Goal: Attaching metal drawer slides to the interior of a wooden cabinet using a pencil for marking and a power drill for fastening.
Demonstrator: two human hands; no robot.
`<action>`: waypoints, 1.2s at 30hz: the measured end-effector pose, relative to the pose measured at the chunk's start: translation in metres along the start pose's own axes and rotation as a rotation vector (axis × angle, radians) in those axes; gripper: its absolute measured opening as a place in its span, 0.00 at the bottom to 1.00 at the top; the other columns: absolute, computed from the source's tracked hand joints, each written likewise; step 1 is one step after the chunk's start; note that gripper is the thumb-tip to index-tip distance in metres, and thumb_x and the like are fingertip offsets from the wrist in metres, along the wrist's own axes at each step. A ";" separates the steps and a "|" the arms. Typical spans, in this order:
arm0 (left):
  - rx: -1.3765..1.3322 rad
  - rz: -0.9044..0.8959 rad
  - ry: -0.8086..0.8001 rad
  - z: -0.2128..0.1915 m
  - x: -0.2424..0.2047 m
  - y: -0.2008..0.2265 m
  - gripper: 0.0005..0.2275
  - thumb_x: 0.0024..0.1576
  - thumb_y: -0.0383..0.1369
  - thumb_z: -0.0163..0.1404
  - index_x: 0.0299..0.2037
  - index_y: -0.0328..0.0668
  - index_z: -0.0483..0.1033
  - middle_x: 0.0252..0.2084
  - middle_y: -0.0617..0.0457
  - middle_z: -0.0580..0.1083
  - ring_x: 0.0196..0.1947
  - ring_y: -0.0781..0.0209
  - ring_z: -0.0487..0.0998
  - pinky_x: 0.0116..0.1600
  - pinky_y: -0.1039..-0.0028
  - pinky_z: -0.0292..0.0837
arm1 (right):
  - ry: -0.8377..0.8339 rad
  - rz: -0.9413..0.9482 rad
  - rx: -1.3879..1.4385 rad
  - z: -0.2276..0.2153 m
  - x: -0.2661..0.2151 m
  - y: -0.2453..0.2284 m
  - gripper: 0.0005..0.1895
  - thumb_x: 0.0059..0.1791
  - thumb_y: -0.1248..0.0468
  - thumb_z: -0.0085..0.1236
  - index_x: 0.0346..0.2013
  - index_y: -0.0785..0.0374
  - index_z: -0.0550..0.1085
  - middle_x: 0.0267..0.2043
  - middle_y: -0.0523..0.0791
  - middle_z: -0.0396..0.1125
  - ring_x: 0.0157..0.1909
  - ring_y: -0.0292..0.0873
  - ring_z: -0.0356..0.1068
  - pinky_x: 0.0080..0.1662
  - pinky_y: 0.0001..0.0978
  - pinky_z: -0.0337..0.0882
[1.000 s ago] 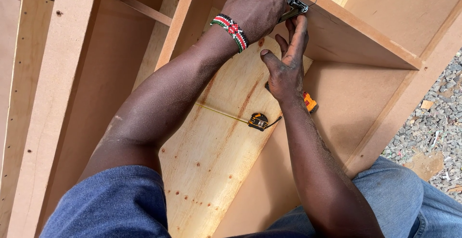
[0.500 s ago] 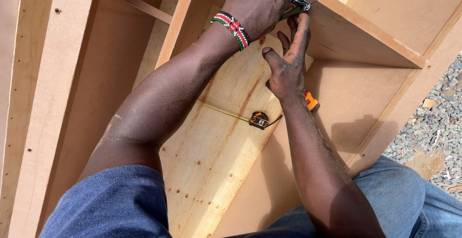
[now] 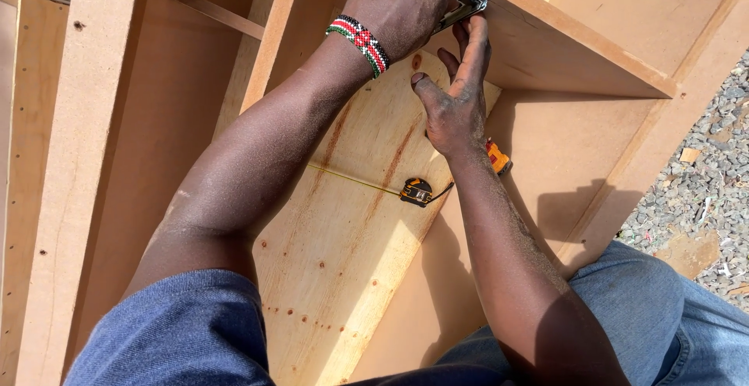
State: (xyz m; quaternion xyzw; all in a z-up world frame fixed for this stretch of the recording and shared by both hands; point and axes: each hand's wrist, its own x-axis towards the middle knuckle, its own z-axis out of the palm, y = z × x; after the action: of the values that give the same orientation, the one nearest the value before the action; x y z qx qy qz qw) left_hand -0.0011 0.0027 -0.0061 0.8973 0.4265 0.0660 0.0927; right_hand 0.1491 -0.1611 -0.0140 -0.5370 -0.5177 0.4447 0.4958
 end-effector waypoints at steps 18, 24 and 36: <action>0.092 0.116 0.076 -0.011 -0.010 -0.010 0.21 0.82 0.42 0.56 0.32 0.47 0.84 0.25 0.42 0.80 0.23 0.29 0.82 0.26 0.43 0.75 | -0.344 1.075 -1.019 -0.087 -0.061 0.077 0.44 0.48 0.65 0.66 0.78 0.56 0.59 0.78 0.59 0.58 0.81 0.66 0.59 0.77 0.60 0.67; 0.101 0.109 0.052 -0.010 -0.008 -0.011 0.21 0.83 0.47 0.58 0.36 0.48 0.86 0.28 0.41 0.81 0.27 0.27 0.83 0.31 0.41 0.78 | -0.449 1.021 -0.983 -0.103 -0.057 0.045 0.36 0.52 0.60 0.60 0.76 0.56 0.65 0.68 0.61 0.72 0.71 0.65 0.72 0.69 0.59 0.73; 0.064 0.054 0.076 0.006 0.000 -0.018 0.23 0.80 0.48 0.60 0.30 0.49 0.86 0.27 0.41 0.82 0.25 0.29 0.83 0.29 0.44 0.78 | 0.167 -0.048 0.060 -0.180 -0.162 -0.247 0.73 0.40 0.49 0.70 0.96 0.57 0.47 0.70 0.65 0.65 0.46 0.43 0.70 0.41 0.25 0.71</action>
State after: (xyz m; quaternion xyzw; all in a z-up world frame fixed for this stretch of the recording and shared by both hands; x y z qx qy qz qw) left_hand -0.0132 0.0129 -0.0159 0.9079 0.4070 0.0888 0.0461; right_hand 0.2883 -0.3426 0.2462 -0.5444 -0.4739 0.4016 0.5637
